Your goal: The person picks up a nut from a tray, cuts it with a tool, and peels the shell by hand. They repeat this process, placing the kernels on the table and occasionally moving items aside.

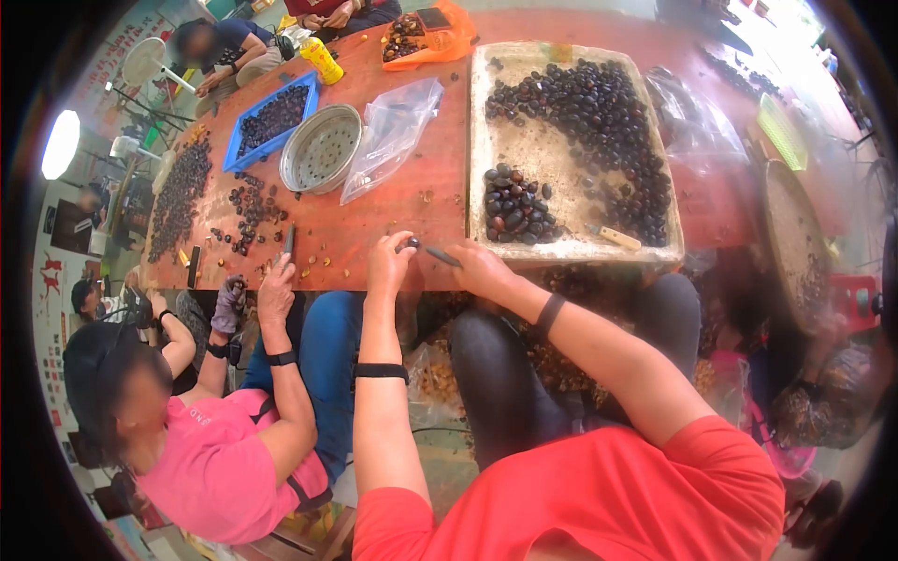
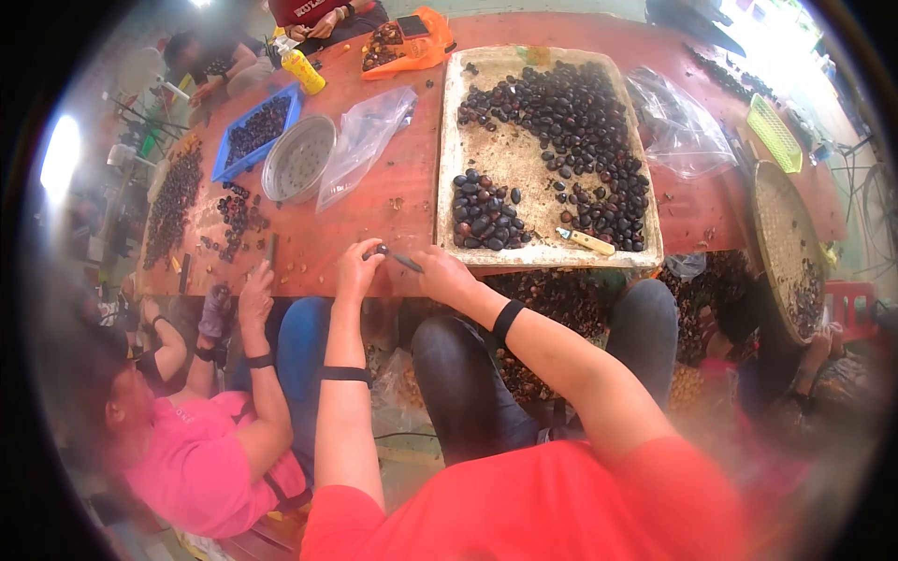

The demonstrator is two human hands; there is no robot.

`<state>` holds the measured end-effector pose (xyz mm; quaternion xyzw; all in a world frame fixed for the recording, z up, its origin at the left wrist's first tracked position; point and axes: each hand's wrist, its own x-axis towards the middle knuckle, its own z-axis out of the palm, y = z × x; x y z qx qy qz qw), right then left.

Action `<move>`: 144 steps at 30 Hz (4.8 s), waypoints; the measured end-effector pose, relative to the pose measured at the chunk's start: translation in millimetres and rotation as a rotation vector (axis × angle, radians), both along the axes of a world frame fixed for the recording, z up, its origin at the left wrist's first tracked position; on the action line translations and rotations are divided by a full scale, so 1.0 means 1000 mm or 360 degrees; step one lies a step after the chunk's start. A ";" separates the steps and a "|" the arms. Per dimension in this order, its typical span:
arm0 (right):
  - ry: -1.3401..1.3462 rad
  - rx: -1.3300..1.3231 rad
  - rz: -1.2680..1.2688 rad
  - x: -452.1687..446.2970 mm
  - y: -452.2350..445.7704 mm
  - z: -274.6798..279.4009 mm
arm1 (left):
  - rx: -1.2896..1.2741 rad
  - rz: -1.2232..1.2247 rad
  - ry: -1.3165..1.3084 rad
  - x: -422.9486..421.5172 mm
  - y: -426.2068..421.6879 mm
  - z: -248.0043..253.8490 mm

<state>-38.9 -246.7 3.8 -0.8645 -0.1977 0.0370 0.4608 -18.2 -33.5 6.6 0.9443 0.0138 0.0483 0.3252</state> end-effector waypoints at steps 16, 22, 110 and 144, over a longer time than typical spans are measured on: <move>-0.0093 -0.0295 0.0055 0.012 0.009 0.015 | -0.0011 -0.0156 0.0025 0.016 0.002 -0.015; 0.0000 -0.0327 0.0016 0.010 0.004 0.003 | -0.0060 -0.0181 0.0205 0.021 0.005 -0.009; 0.0024 0.0017 -0.0089 0.007 0.007 0.013 | -0.0136 -0.0154 0.0160 0.017 0.006 -0.032; -0.0015 0.0116 -0.0211 -0.002 0.018 0.000 | -0.0081 -0.0192 0.0280 0.026 0.005 -0.021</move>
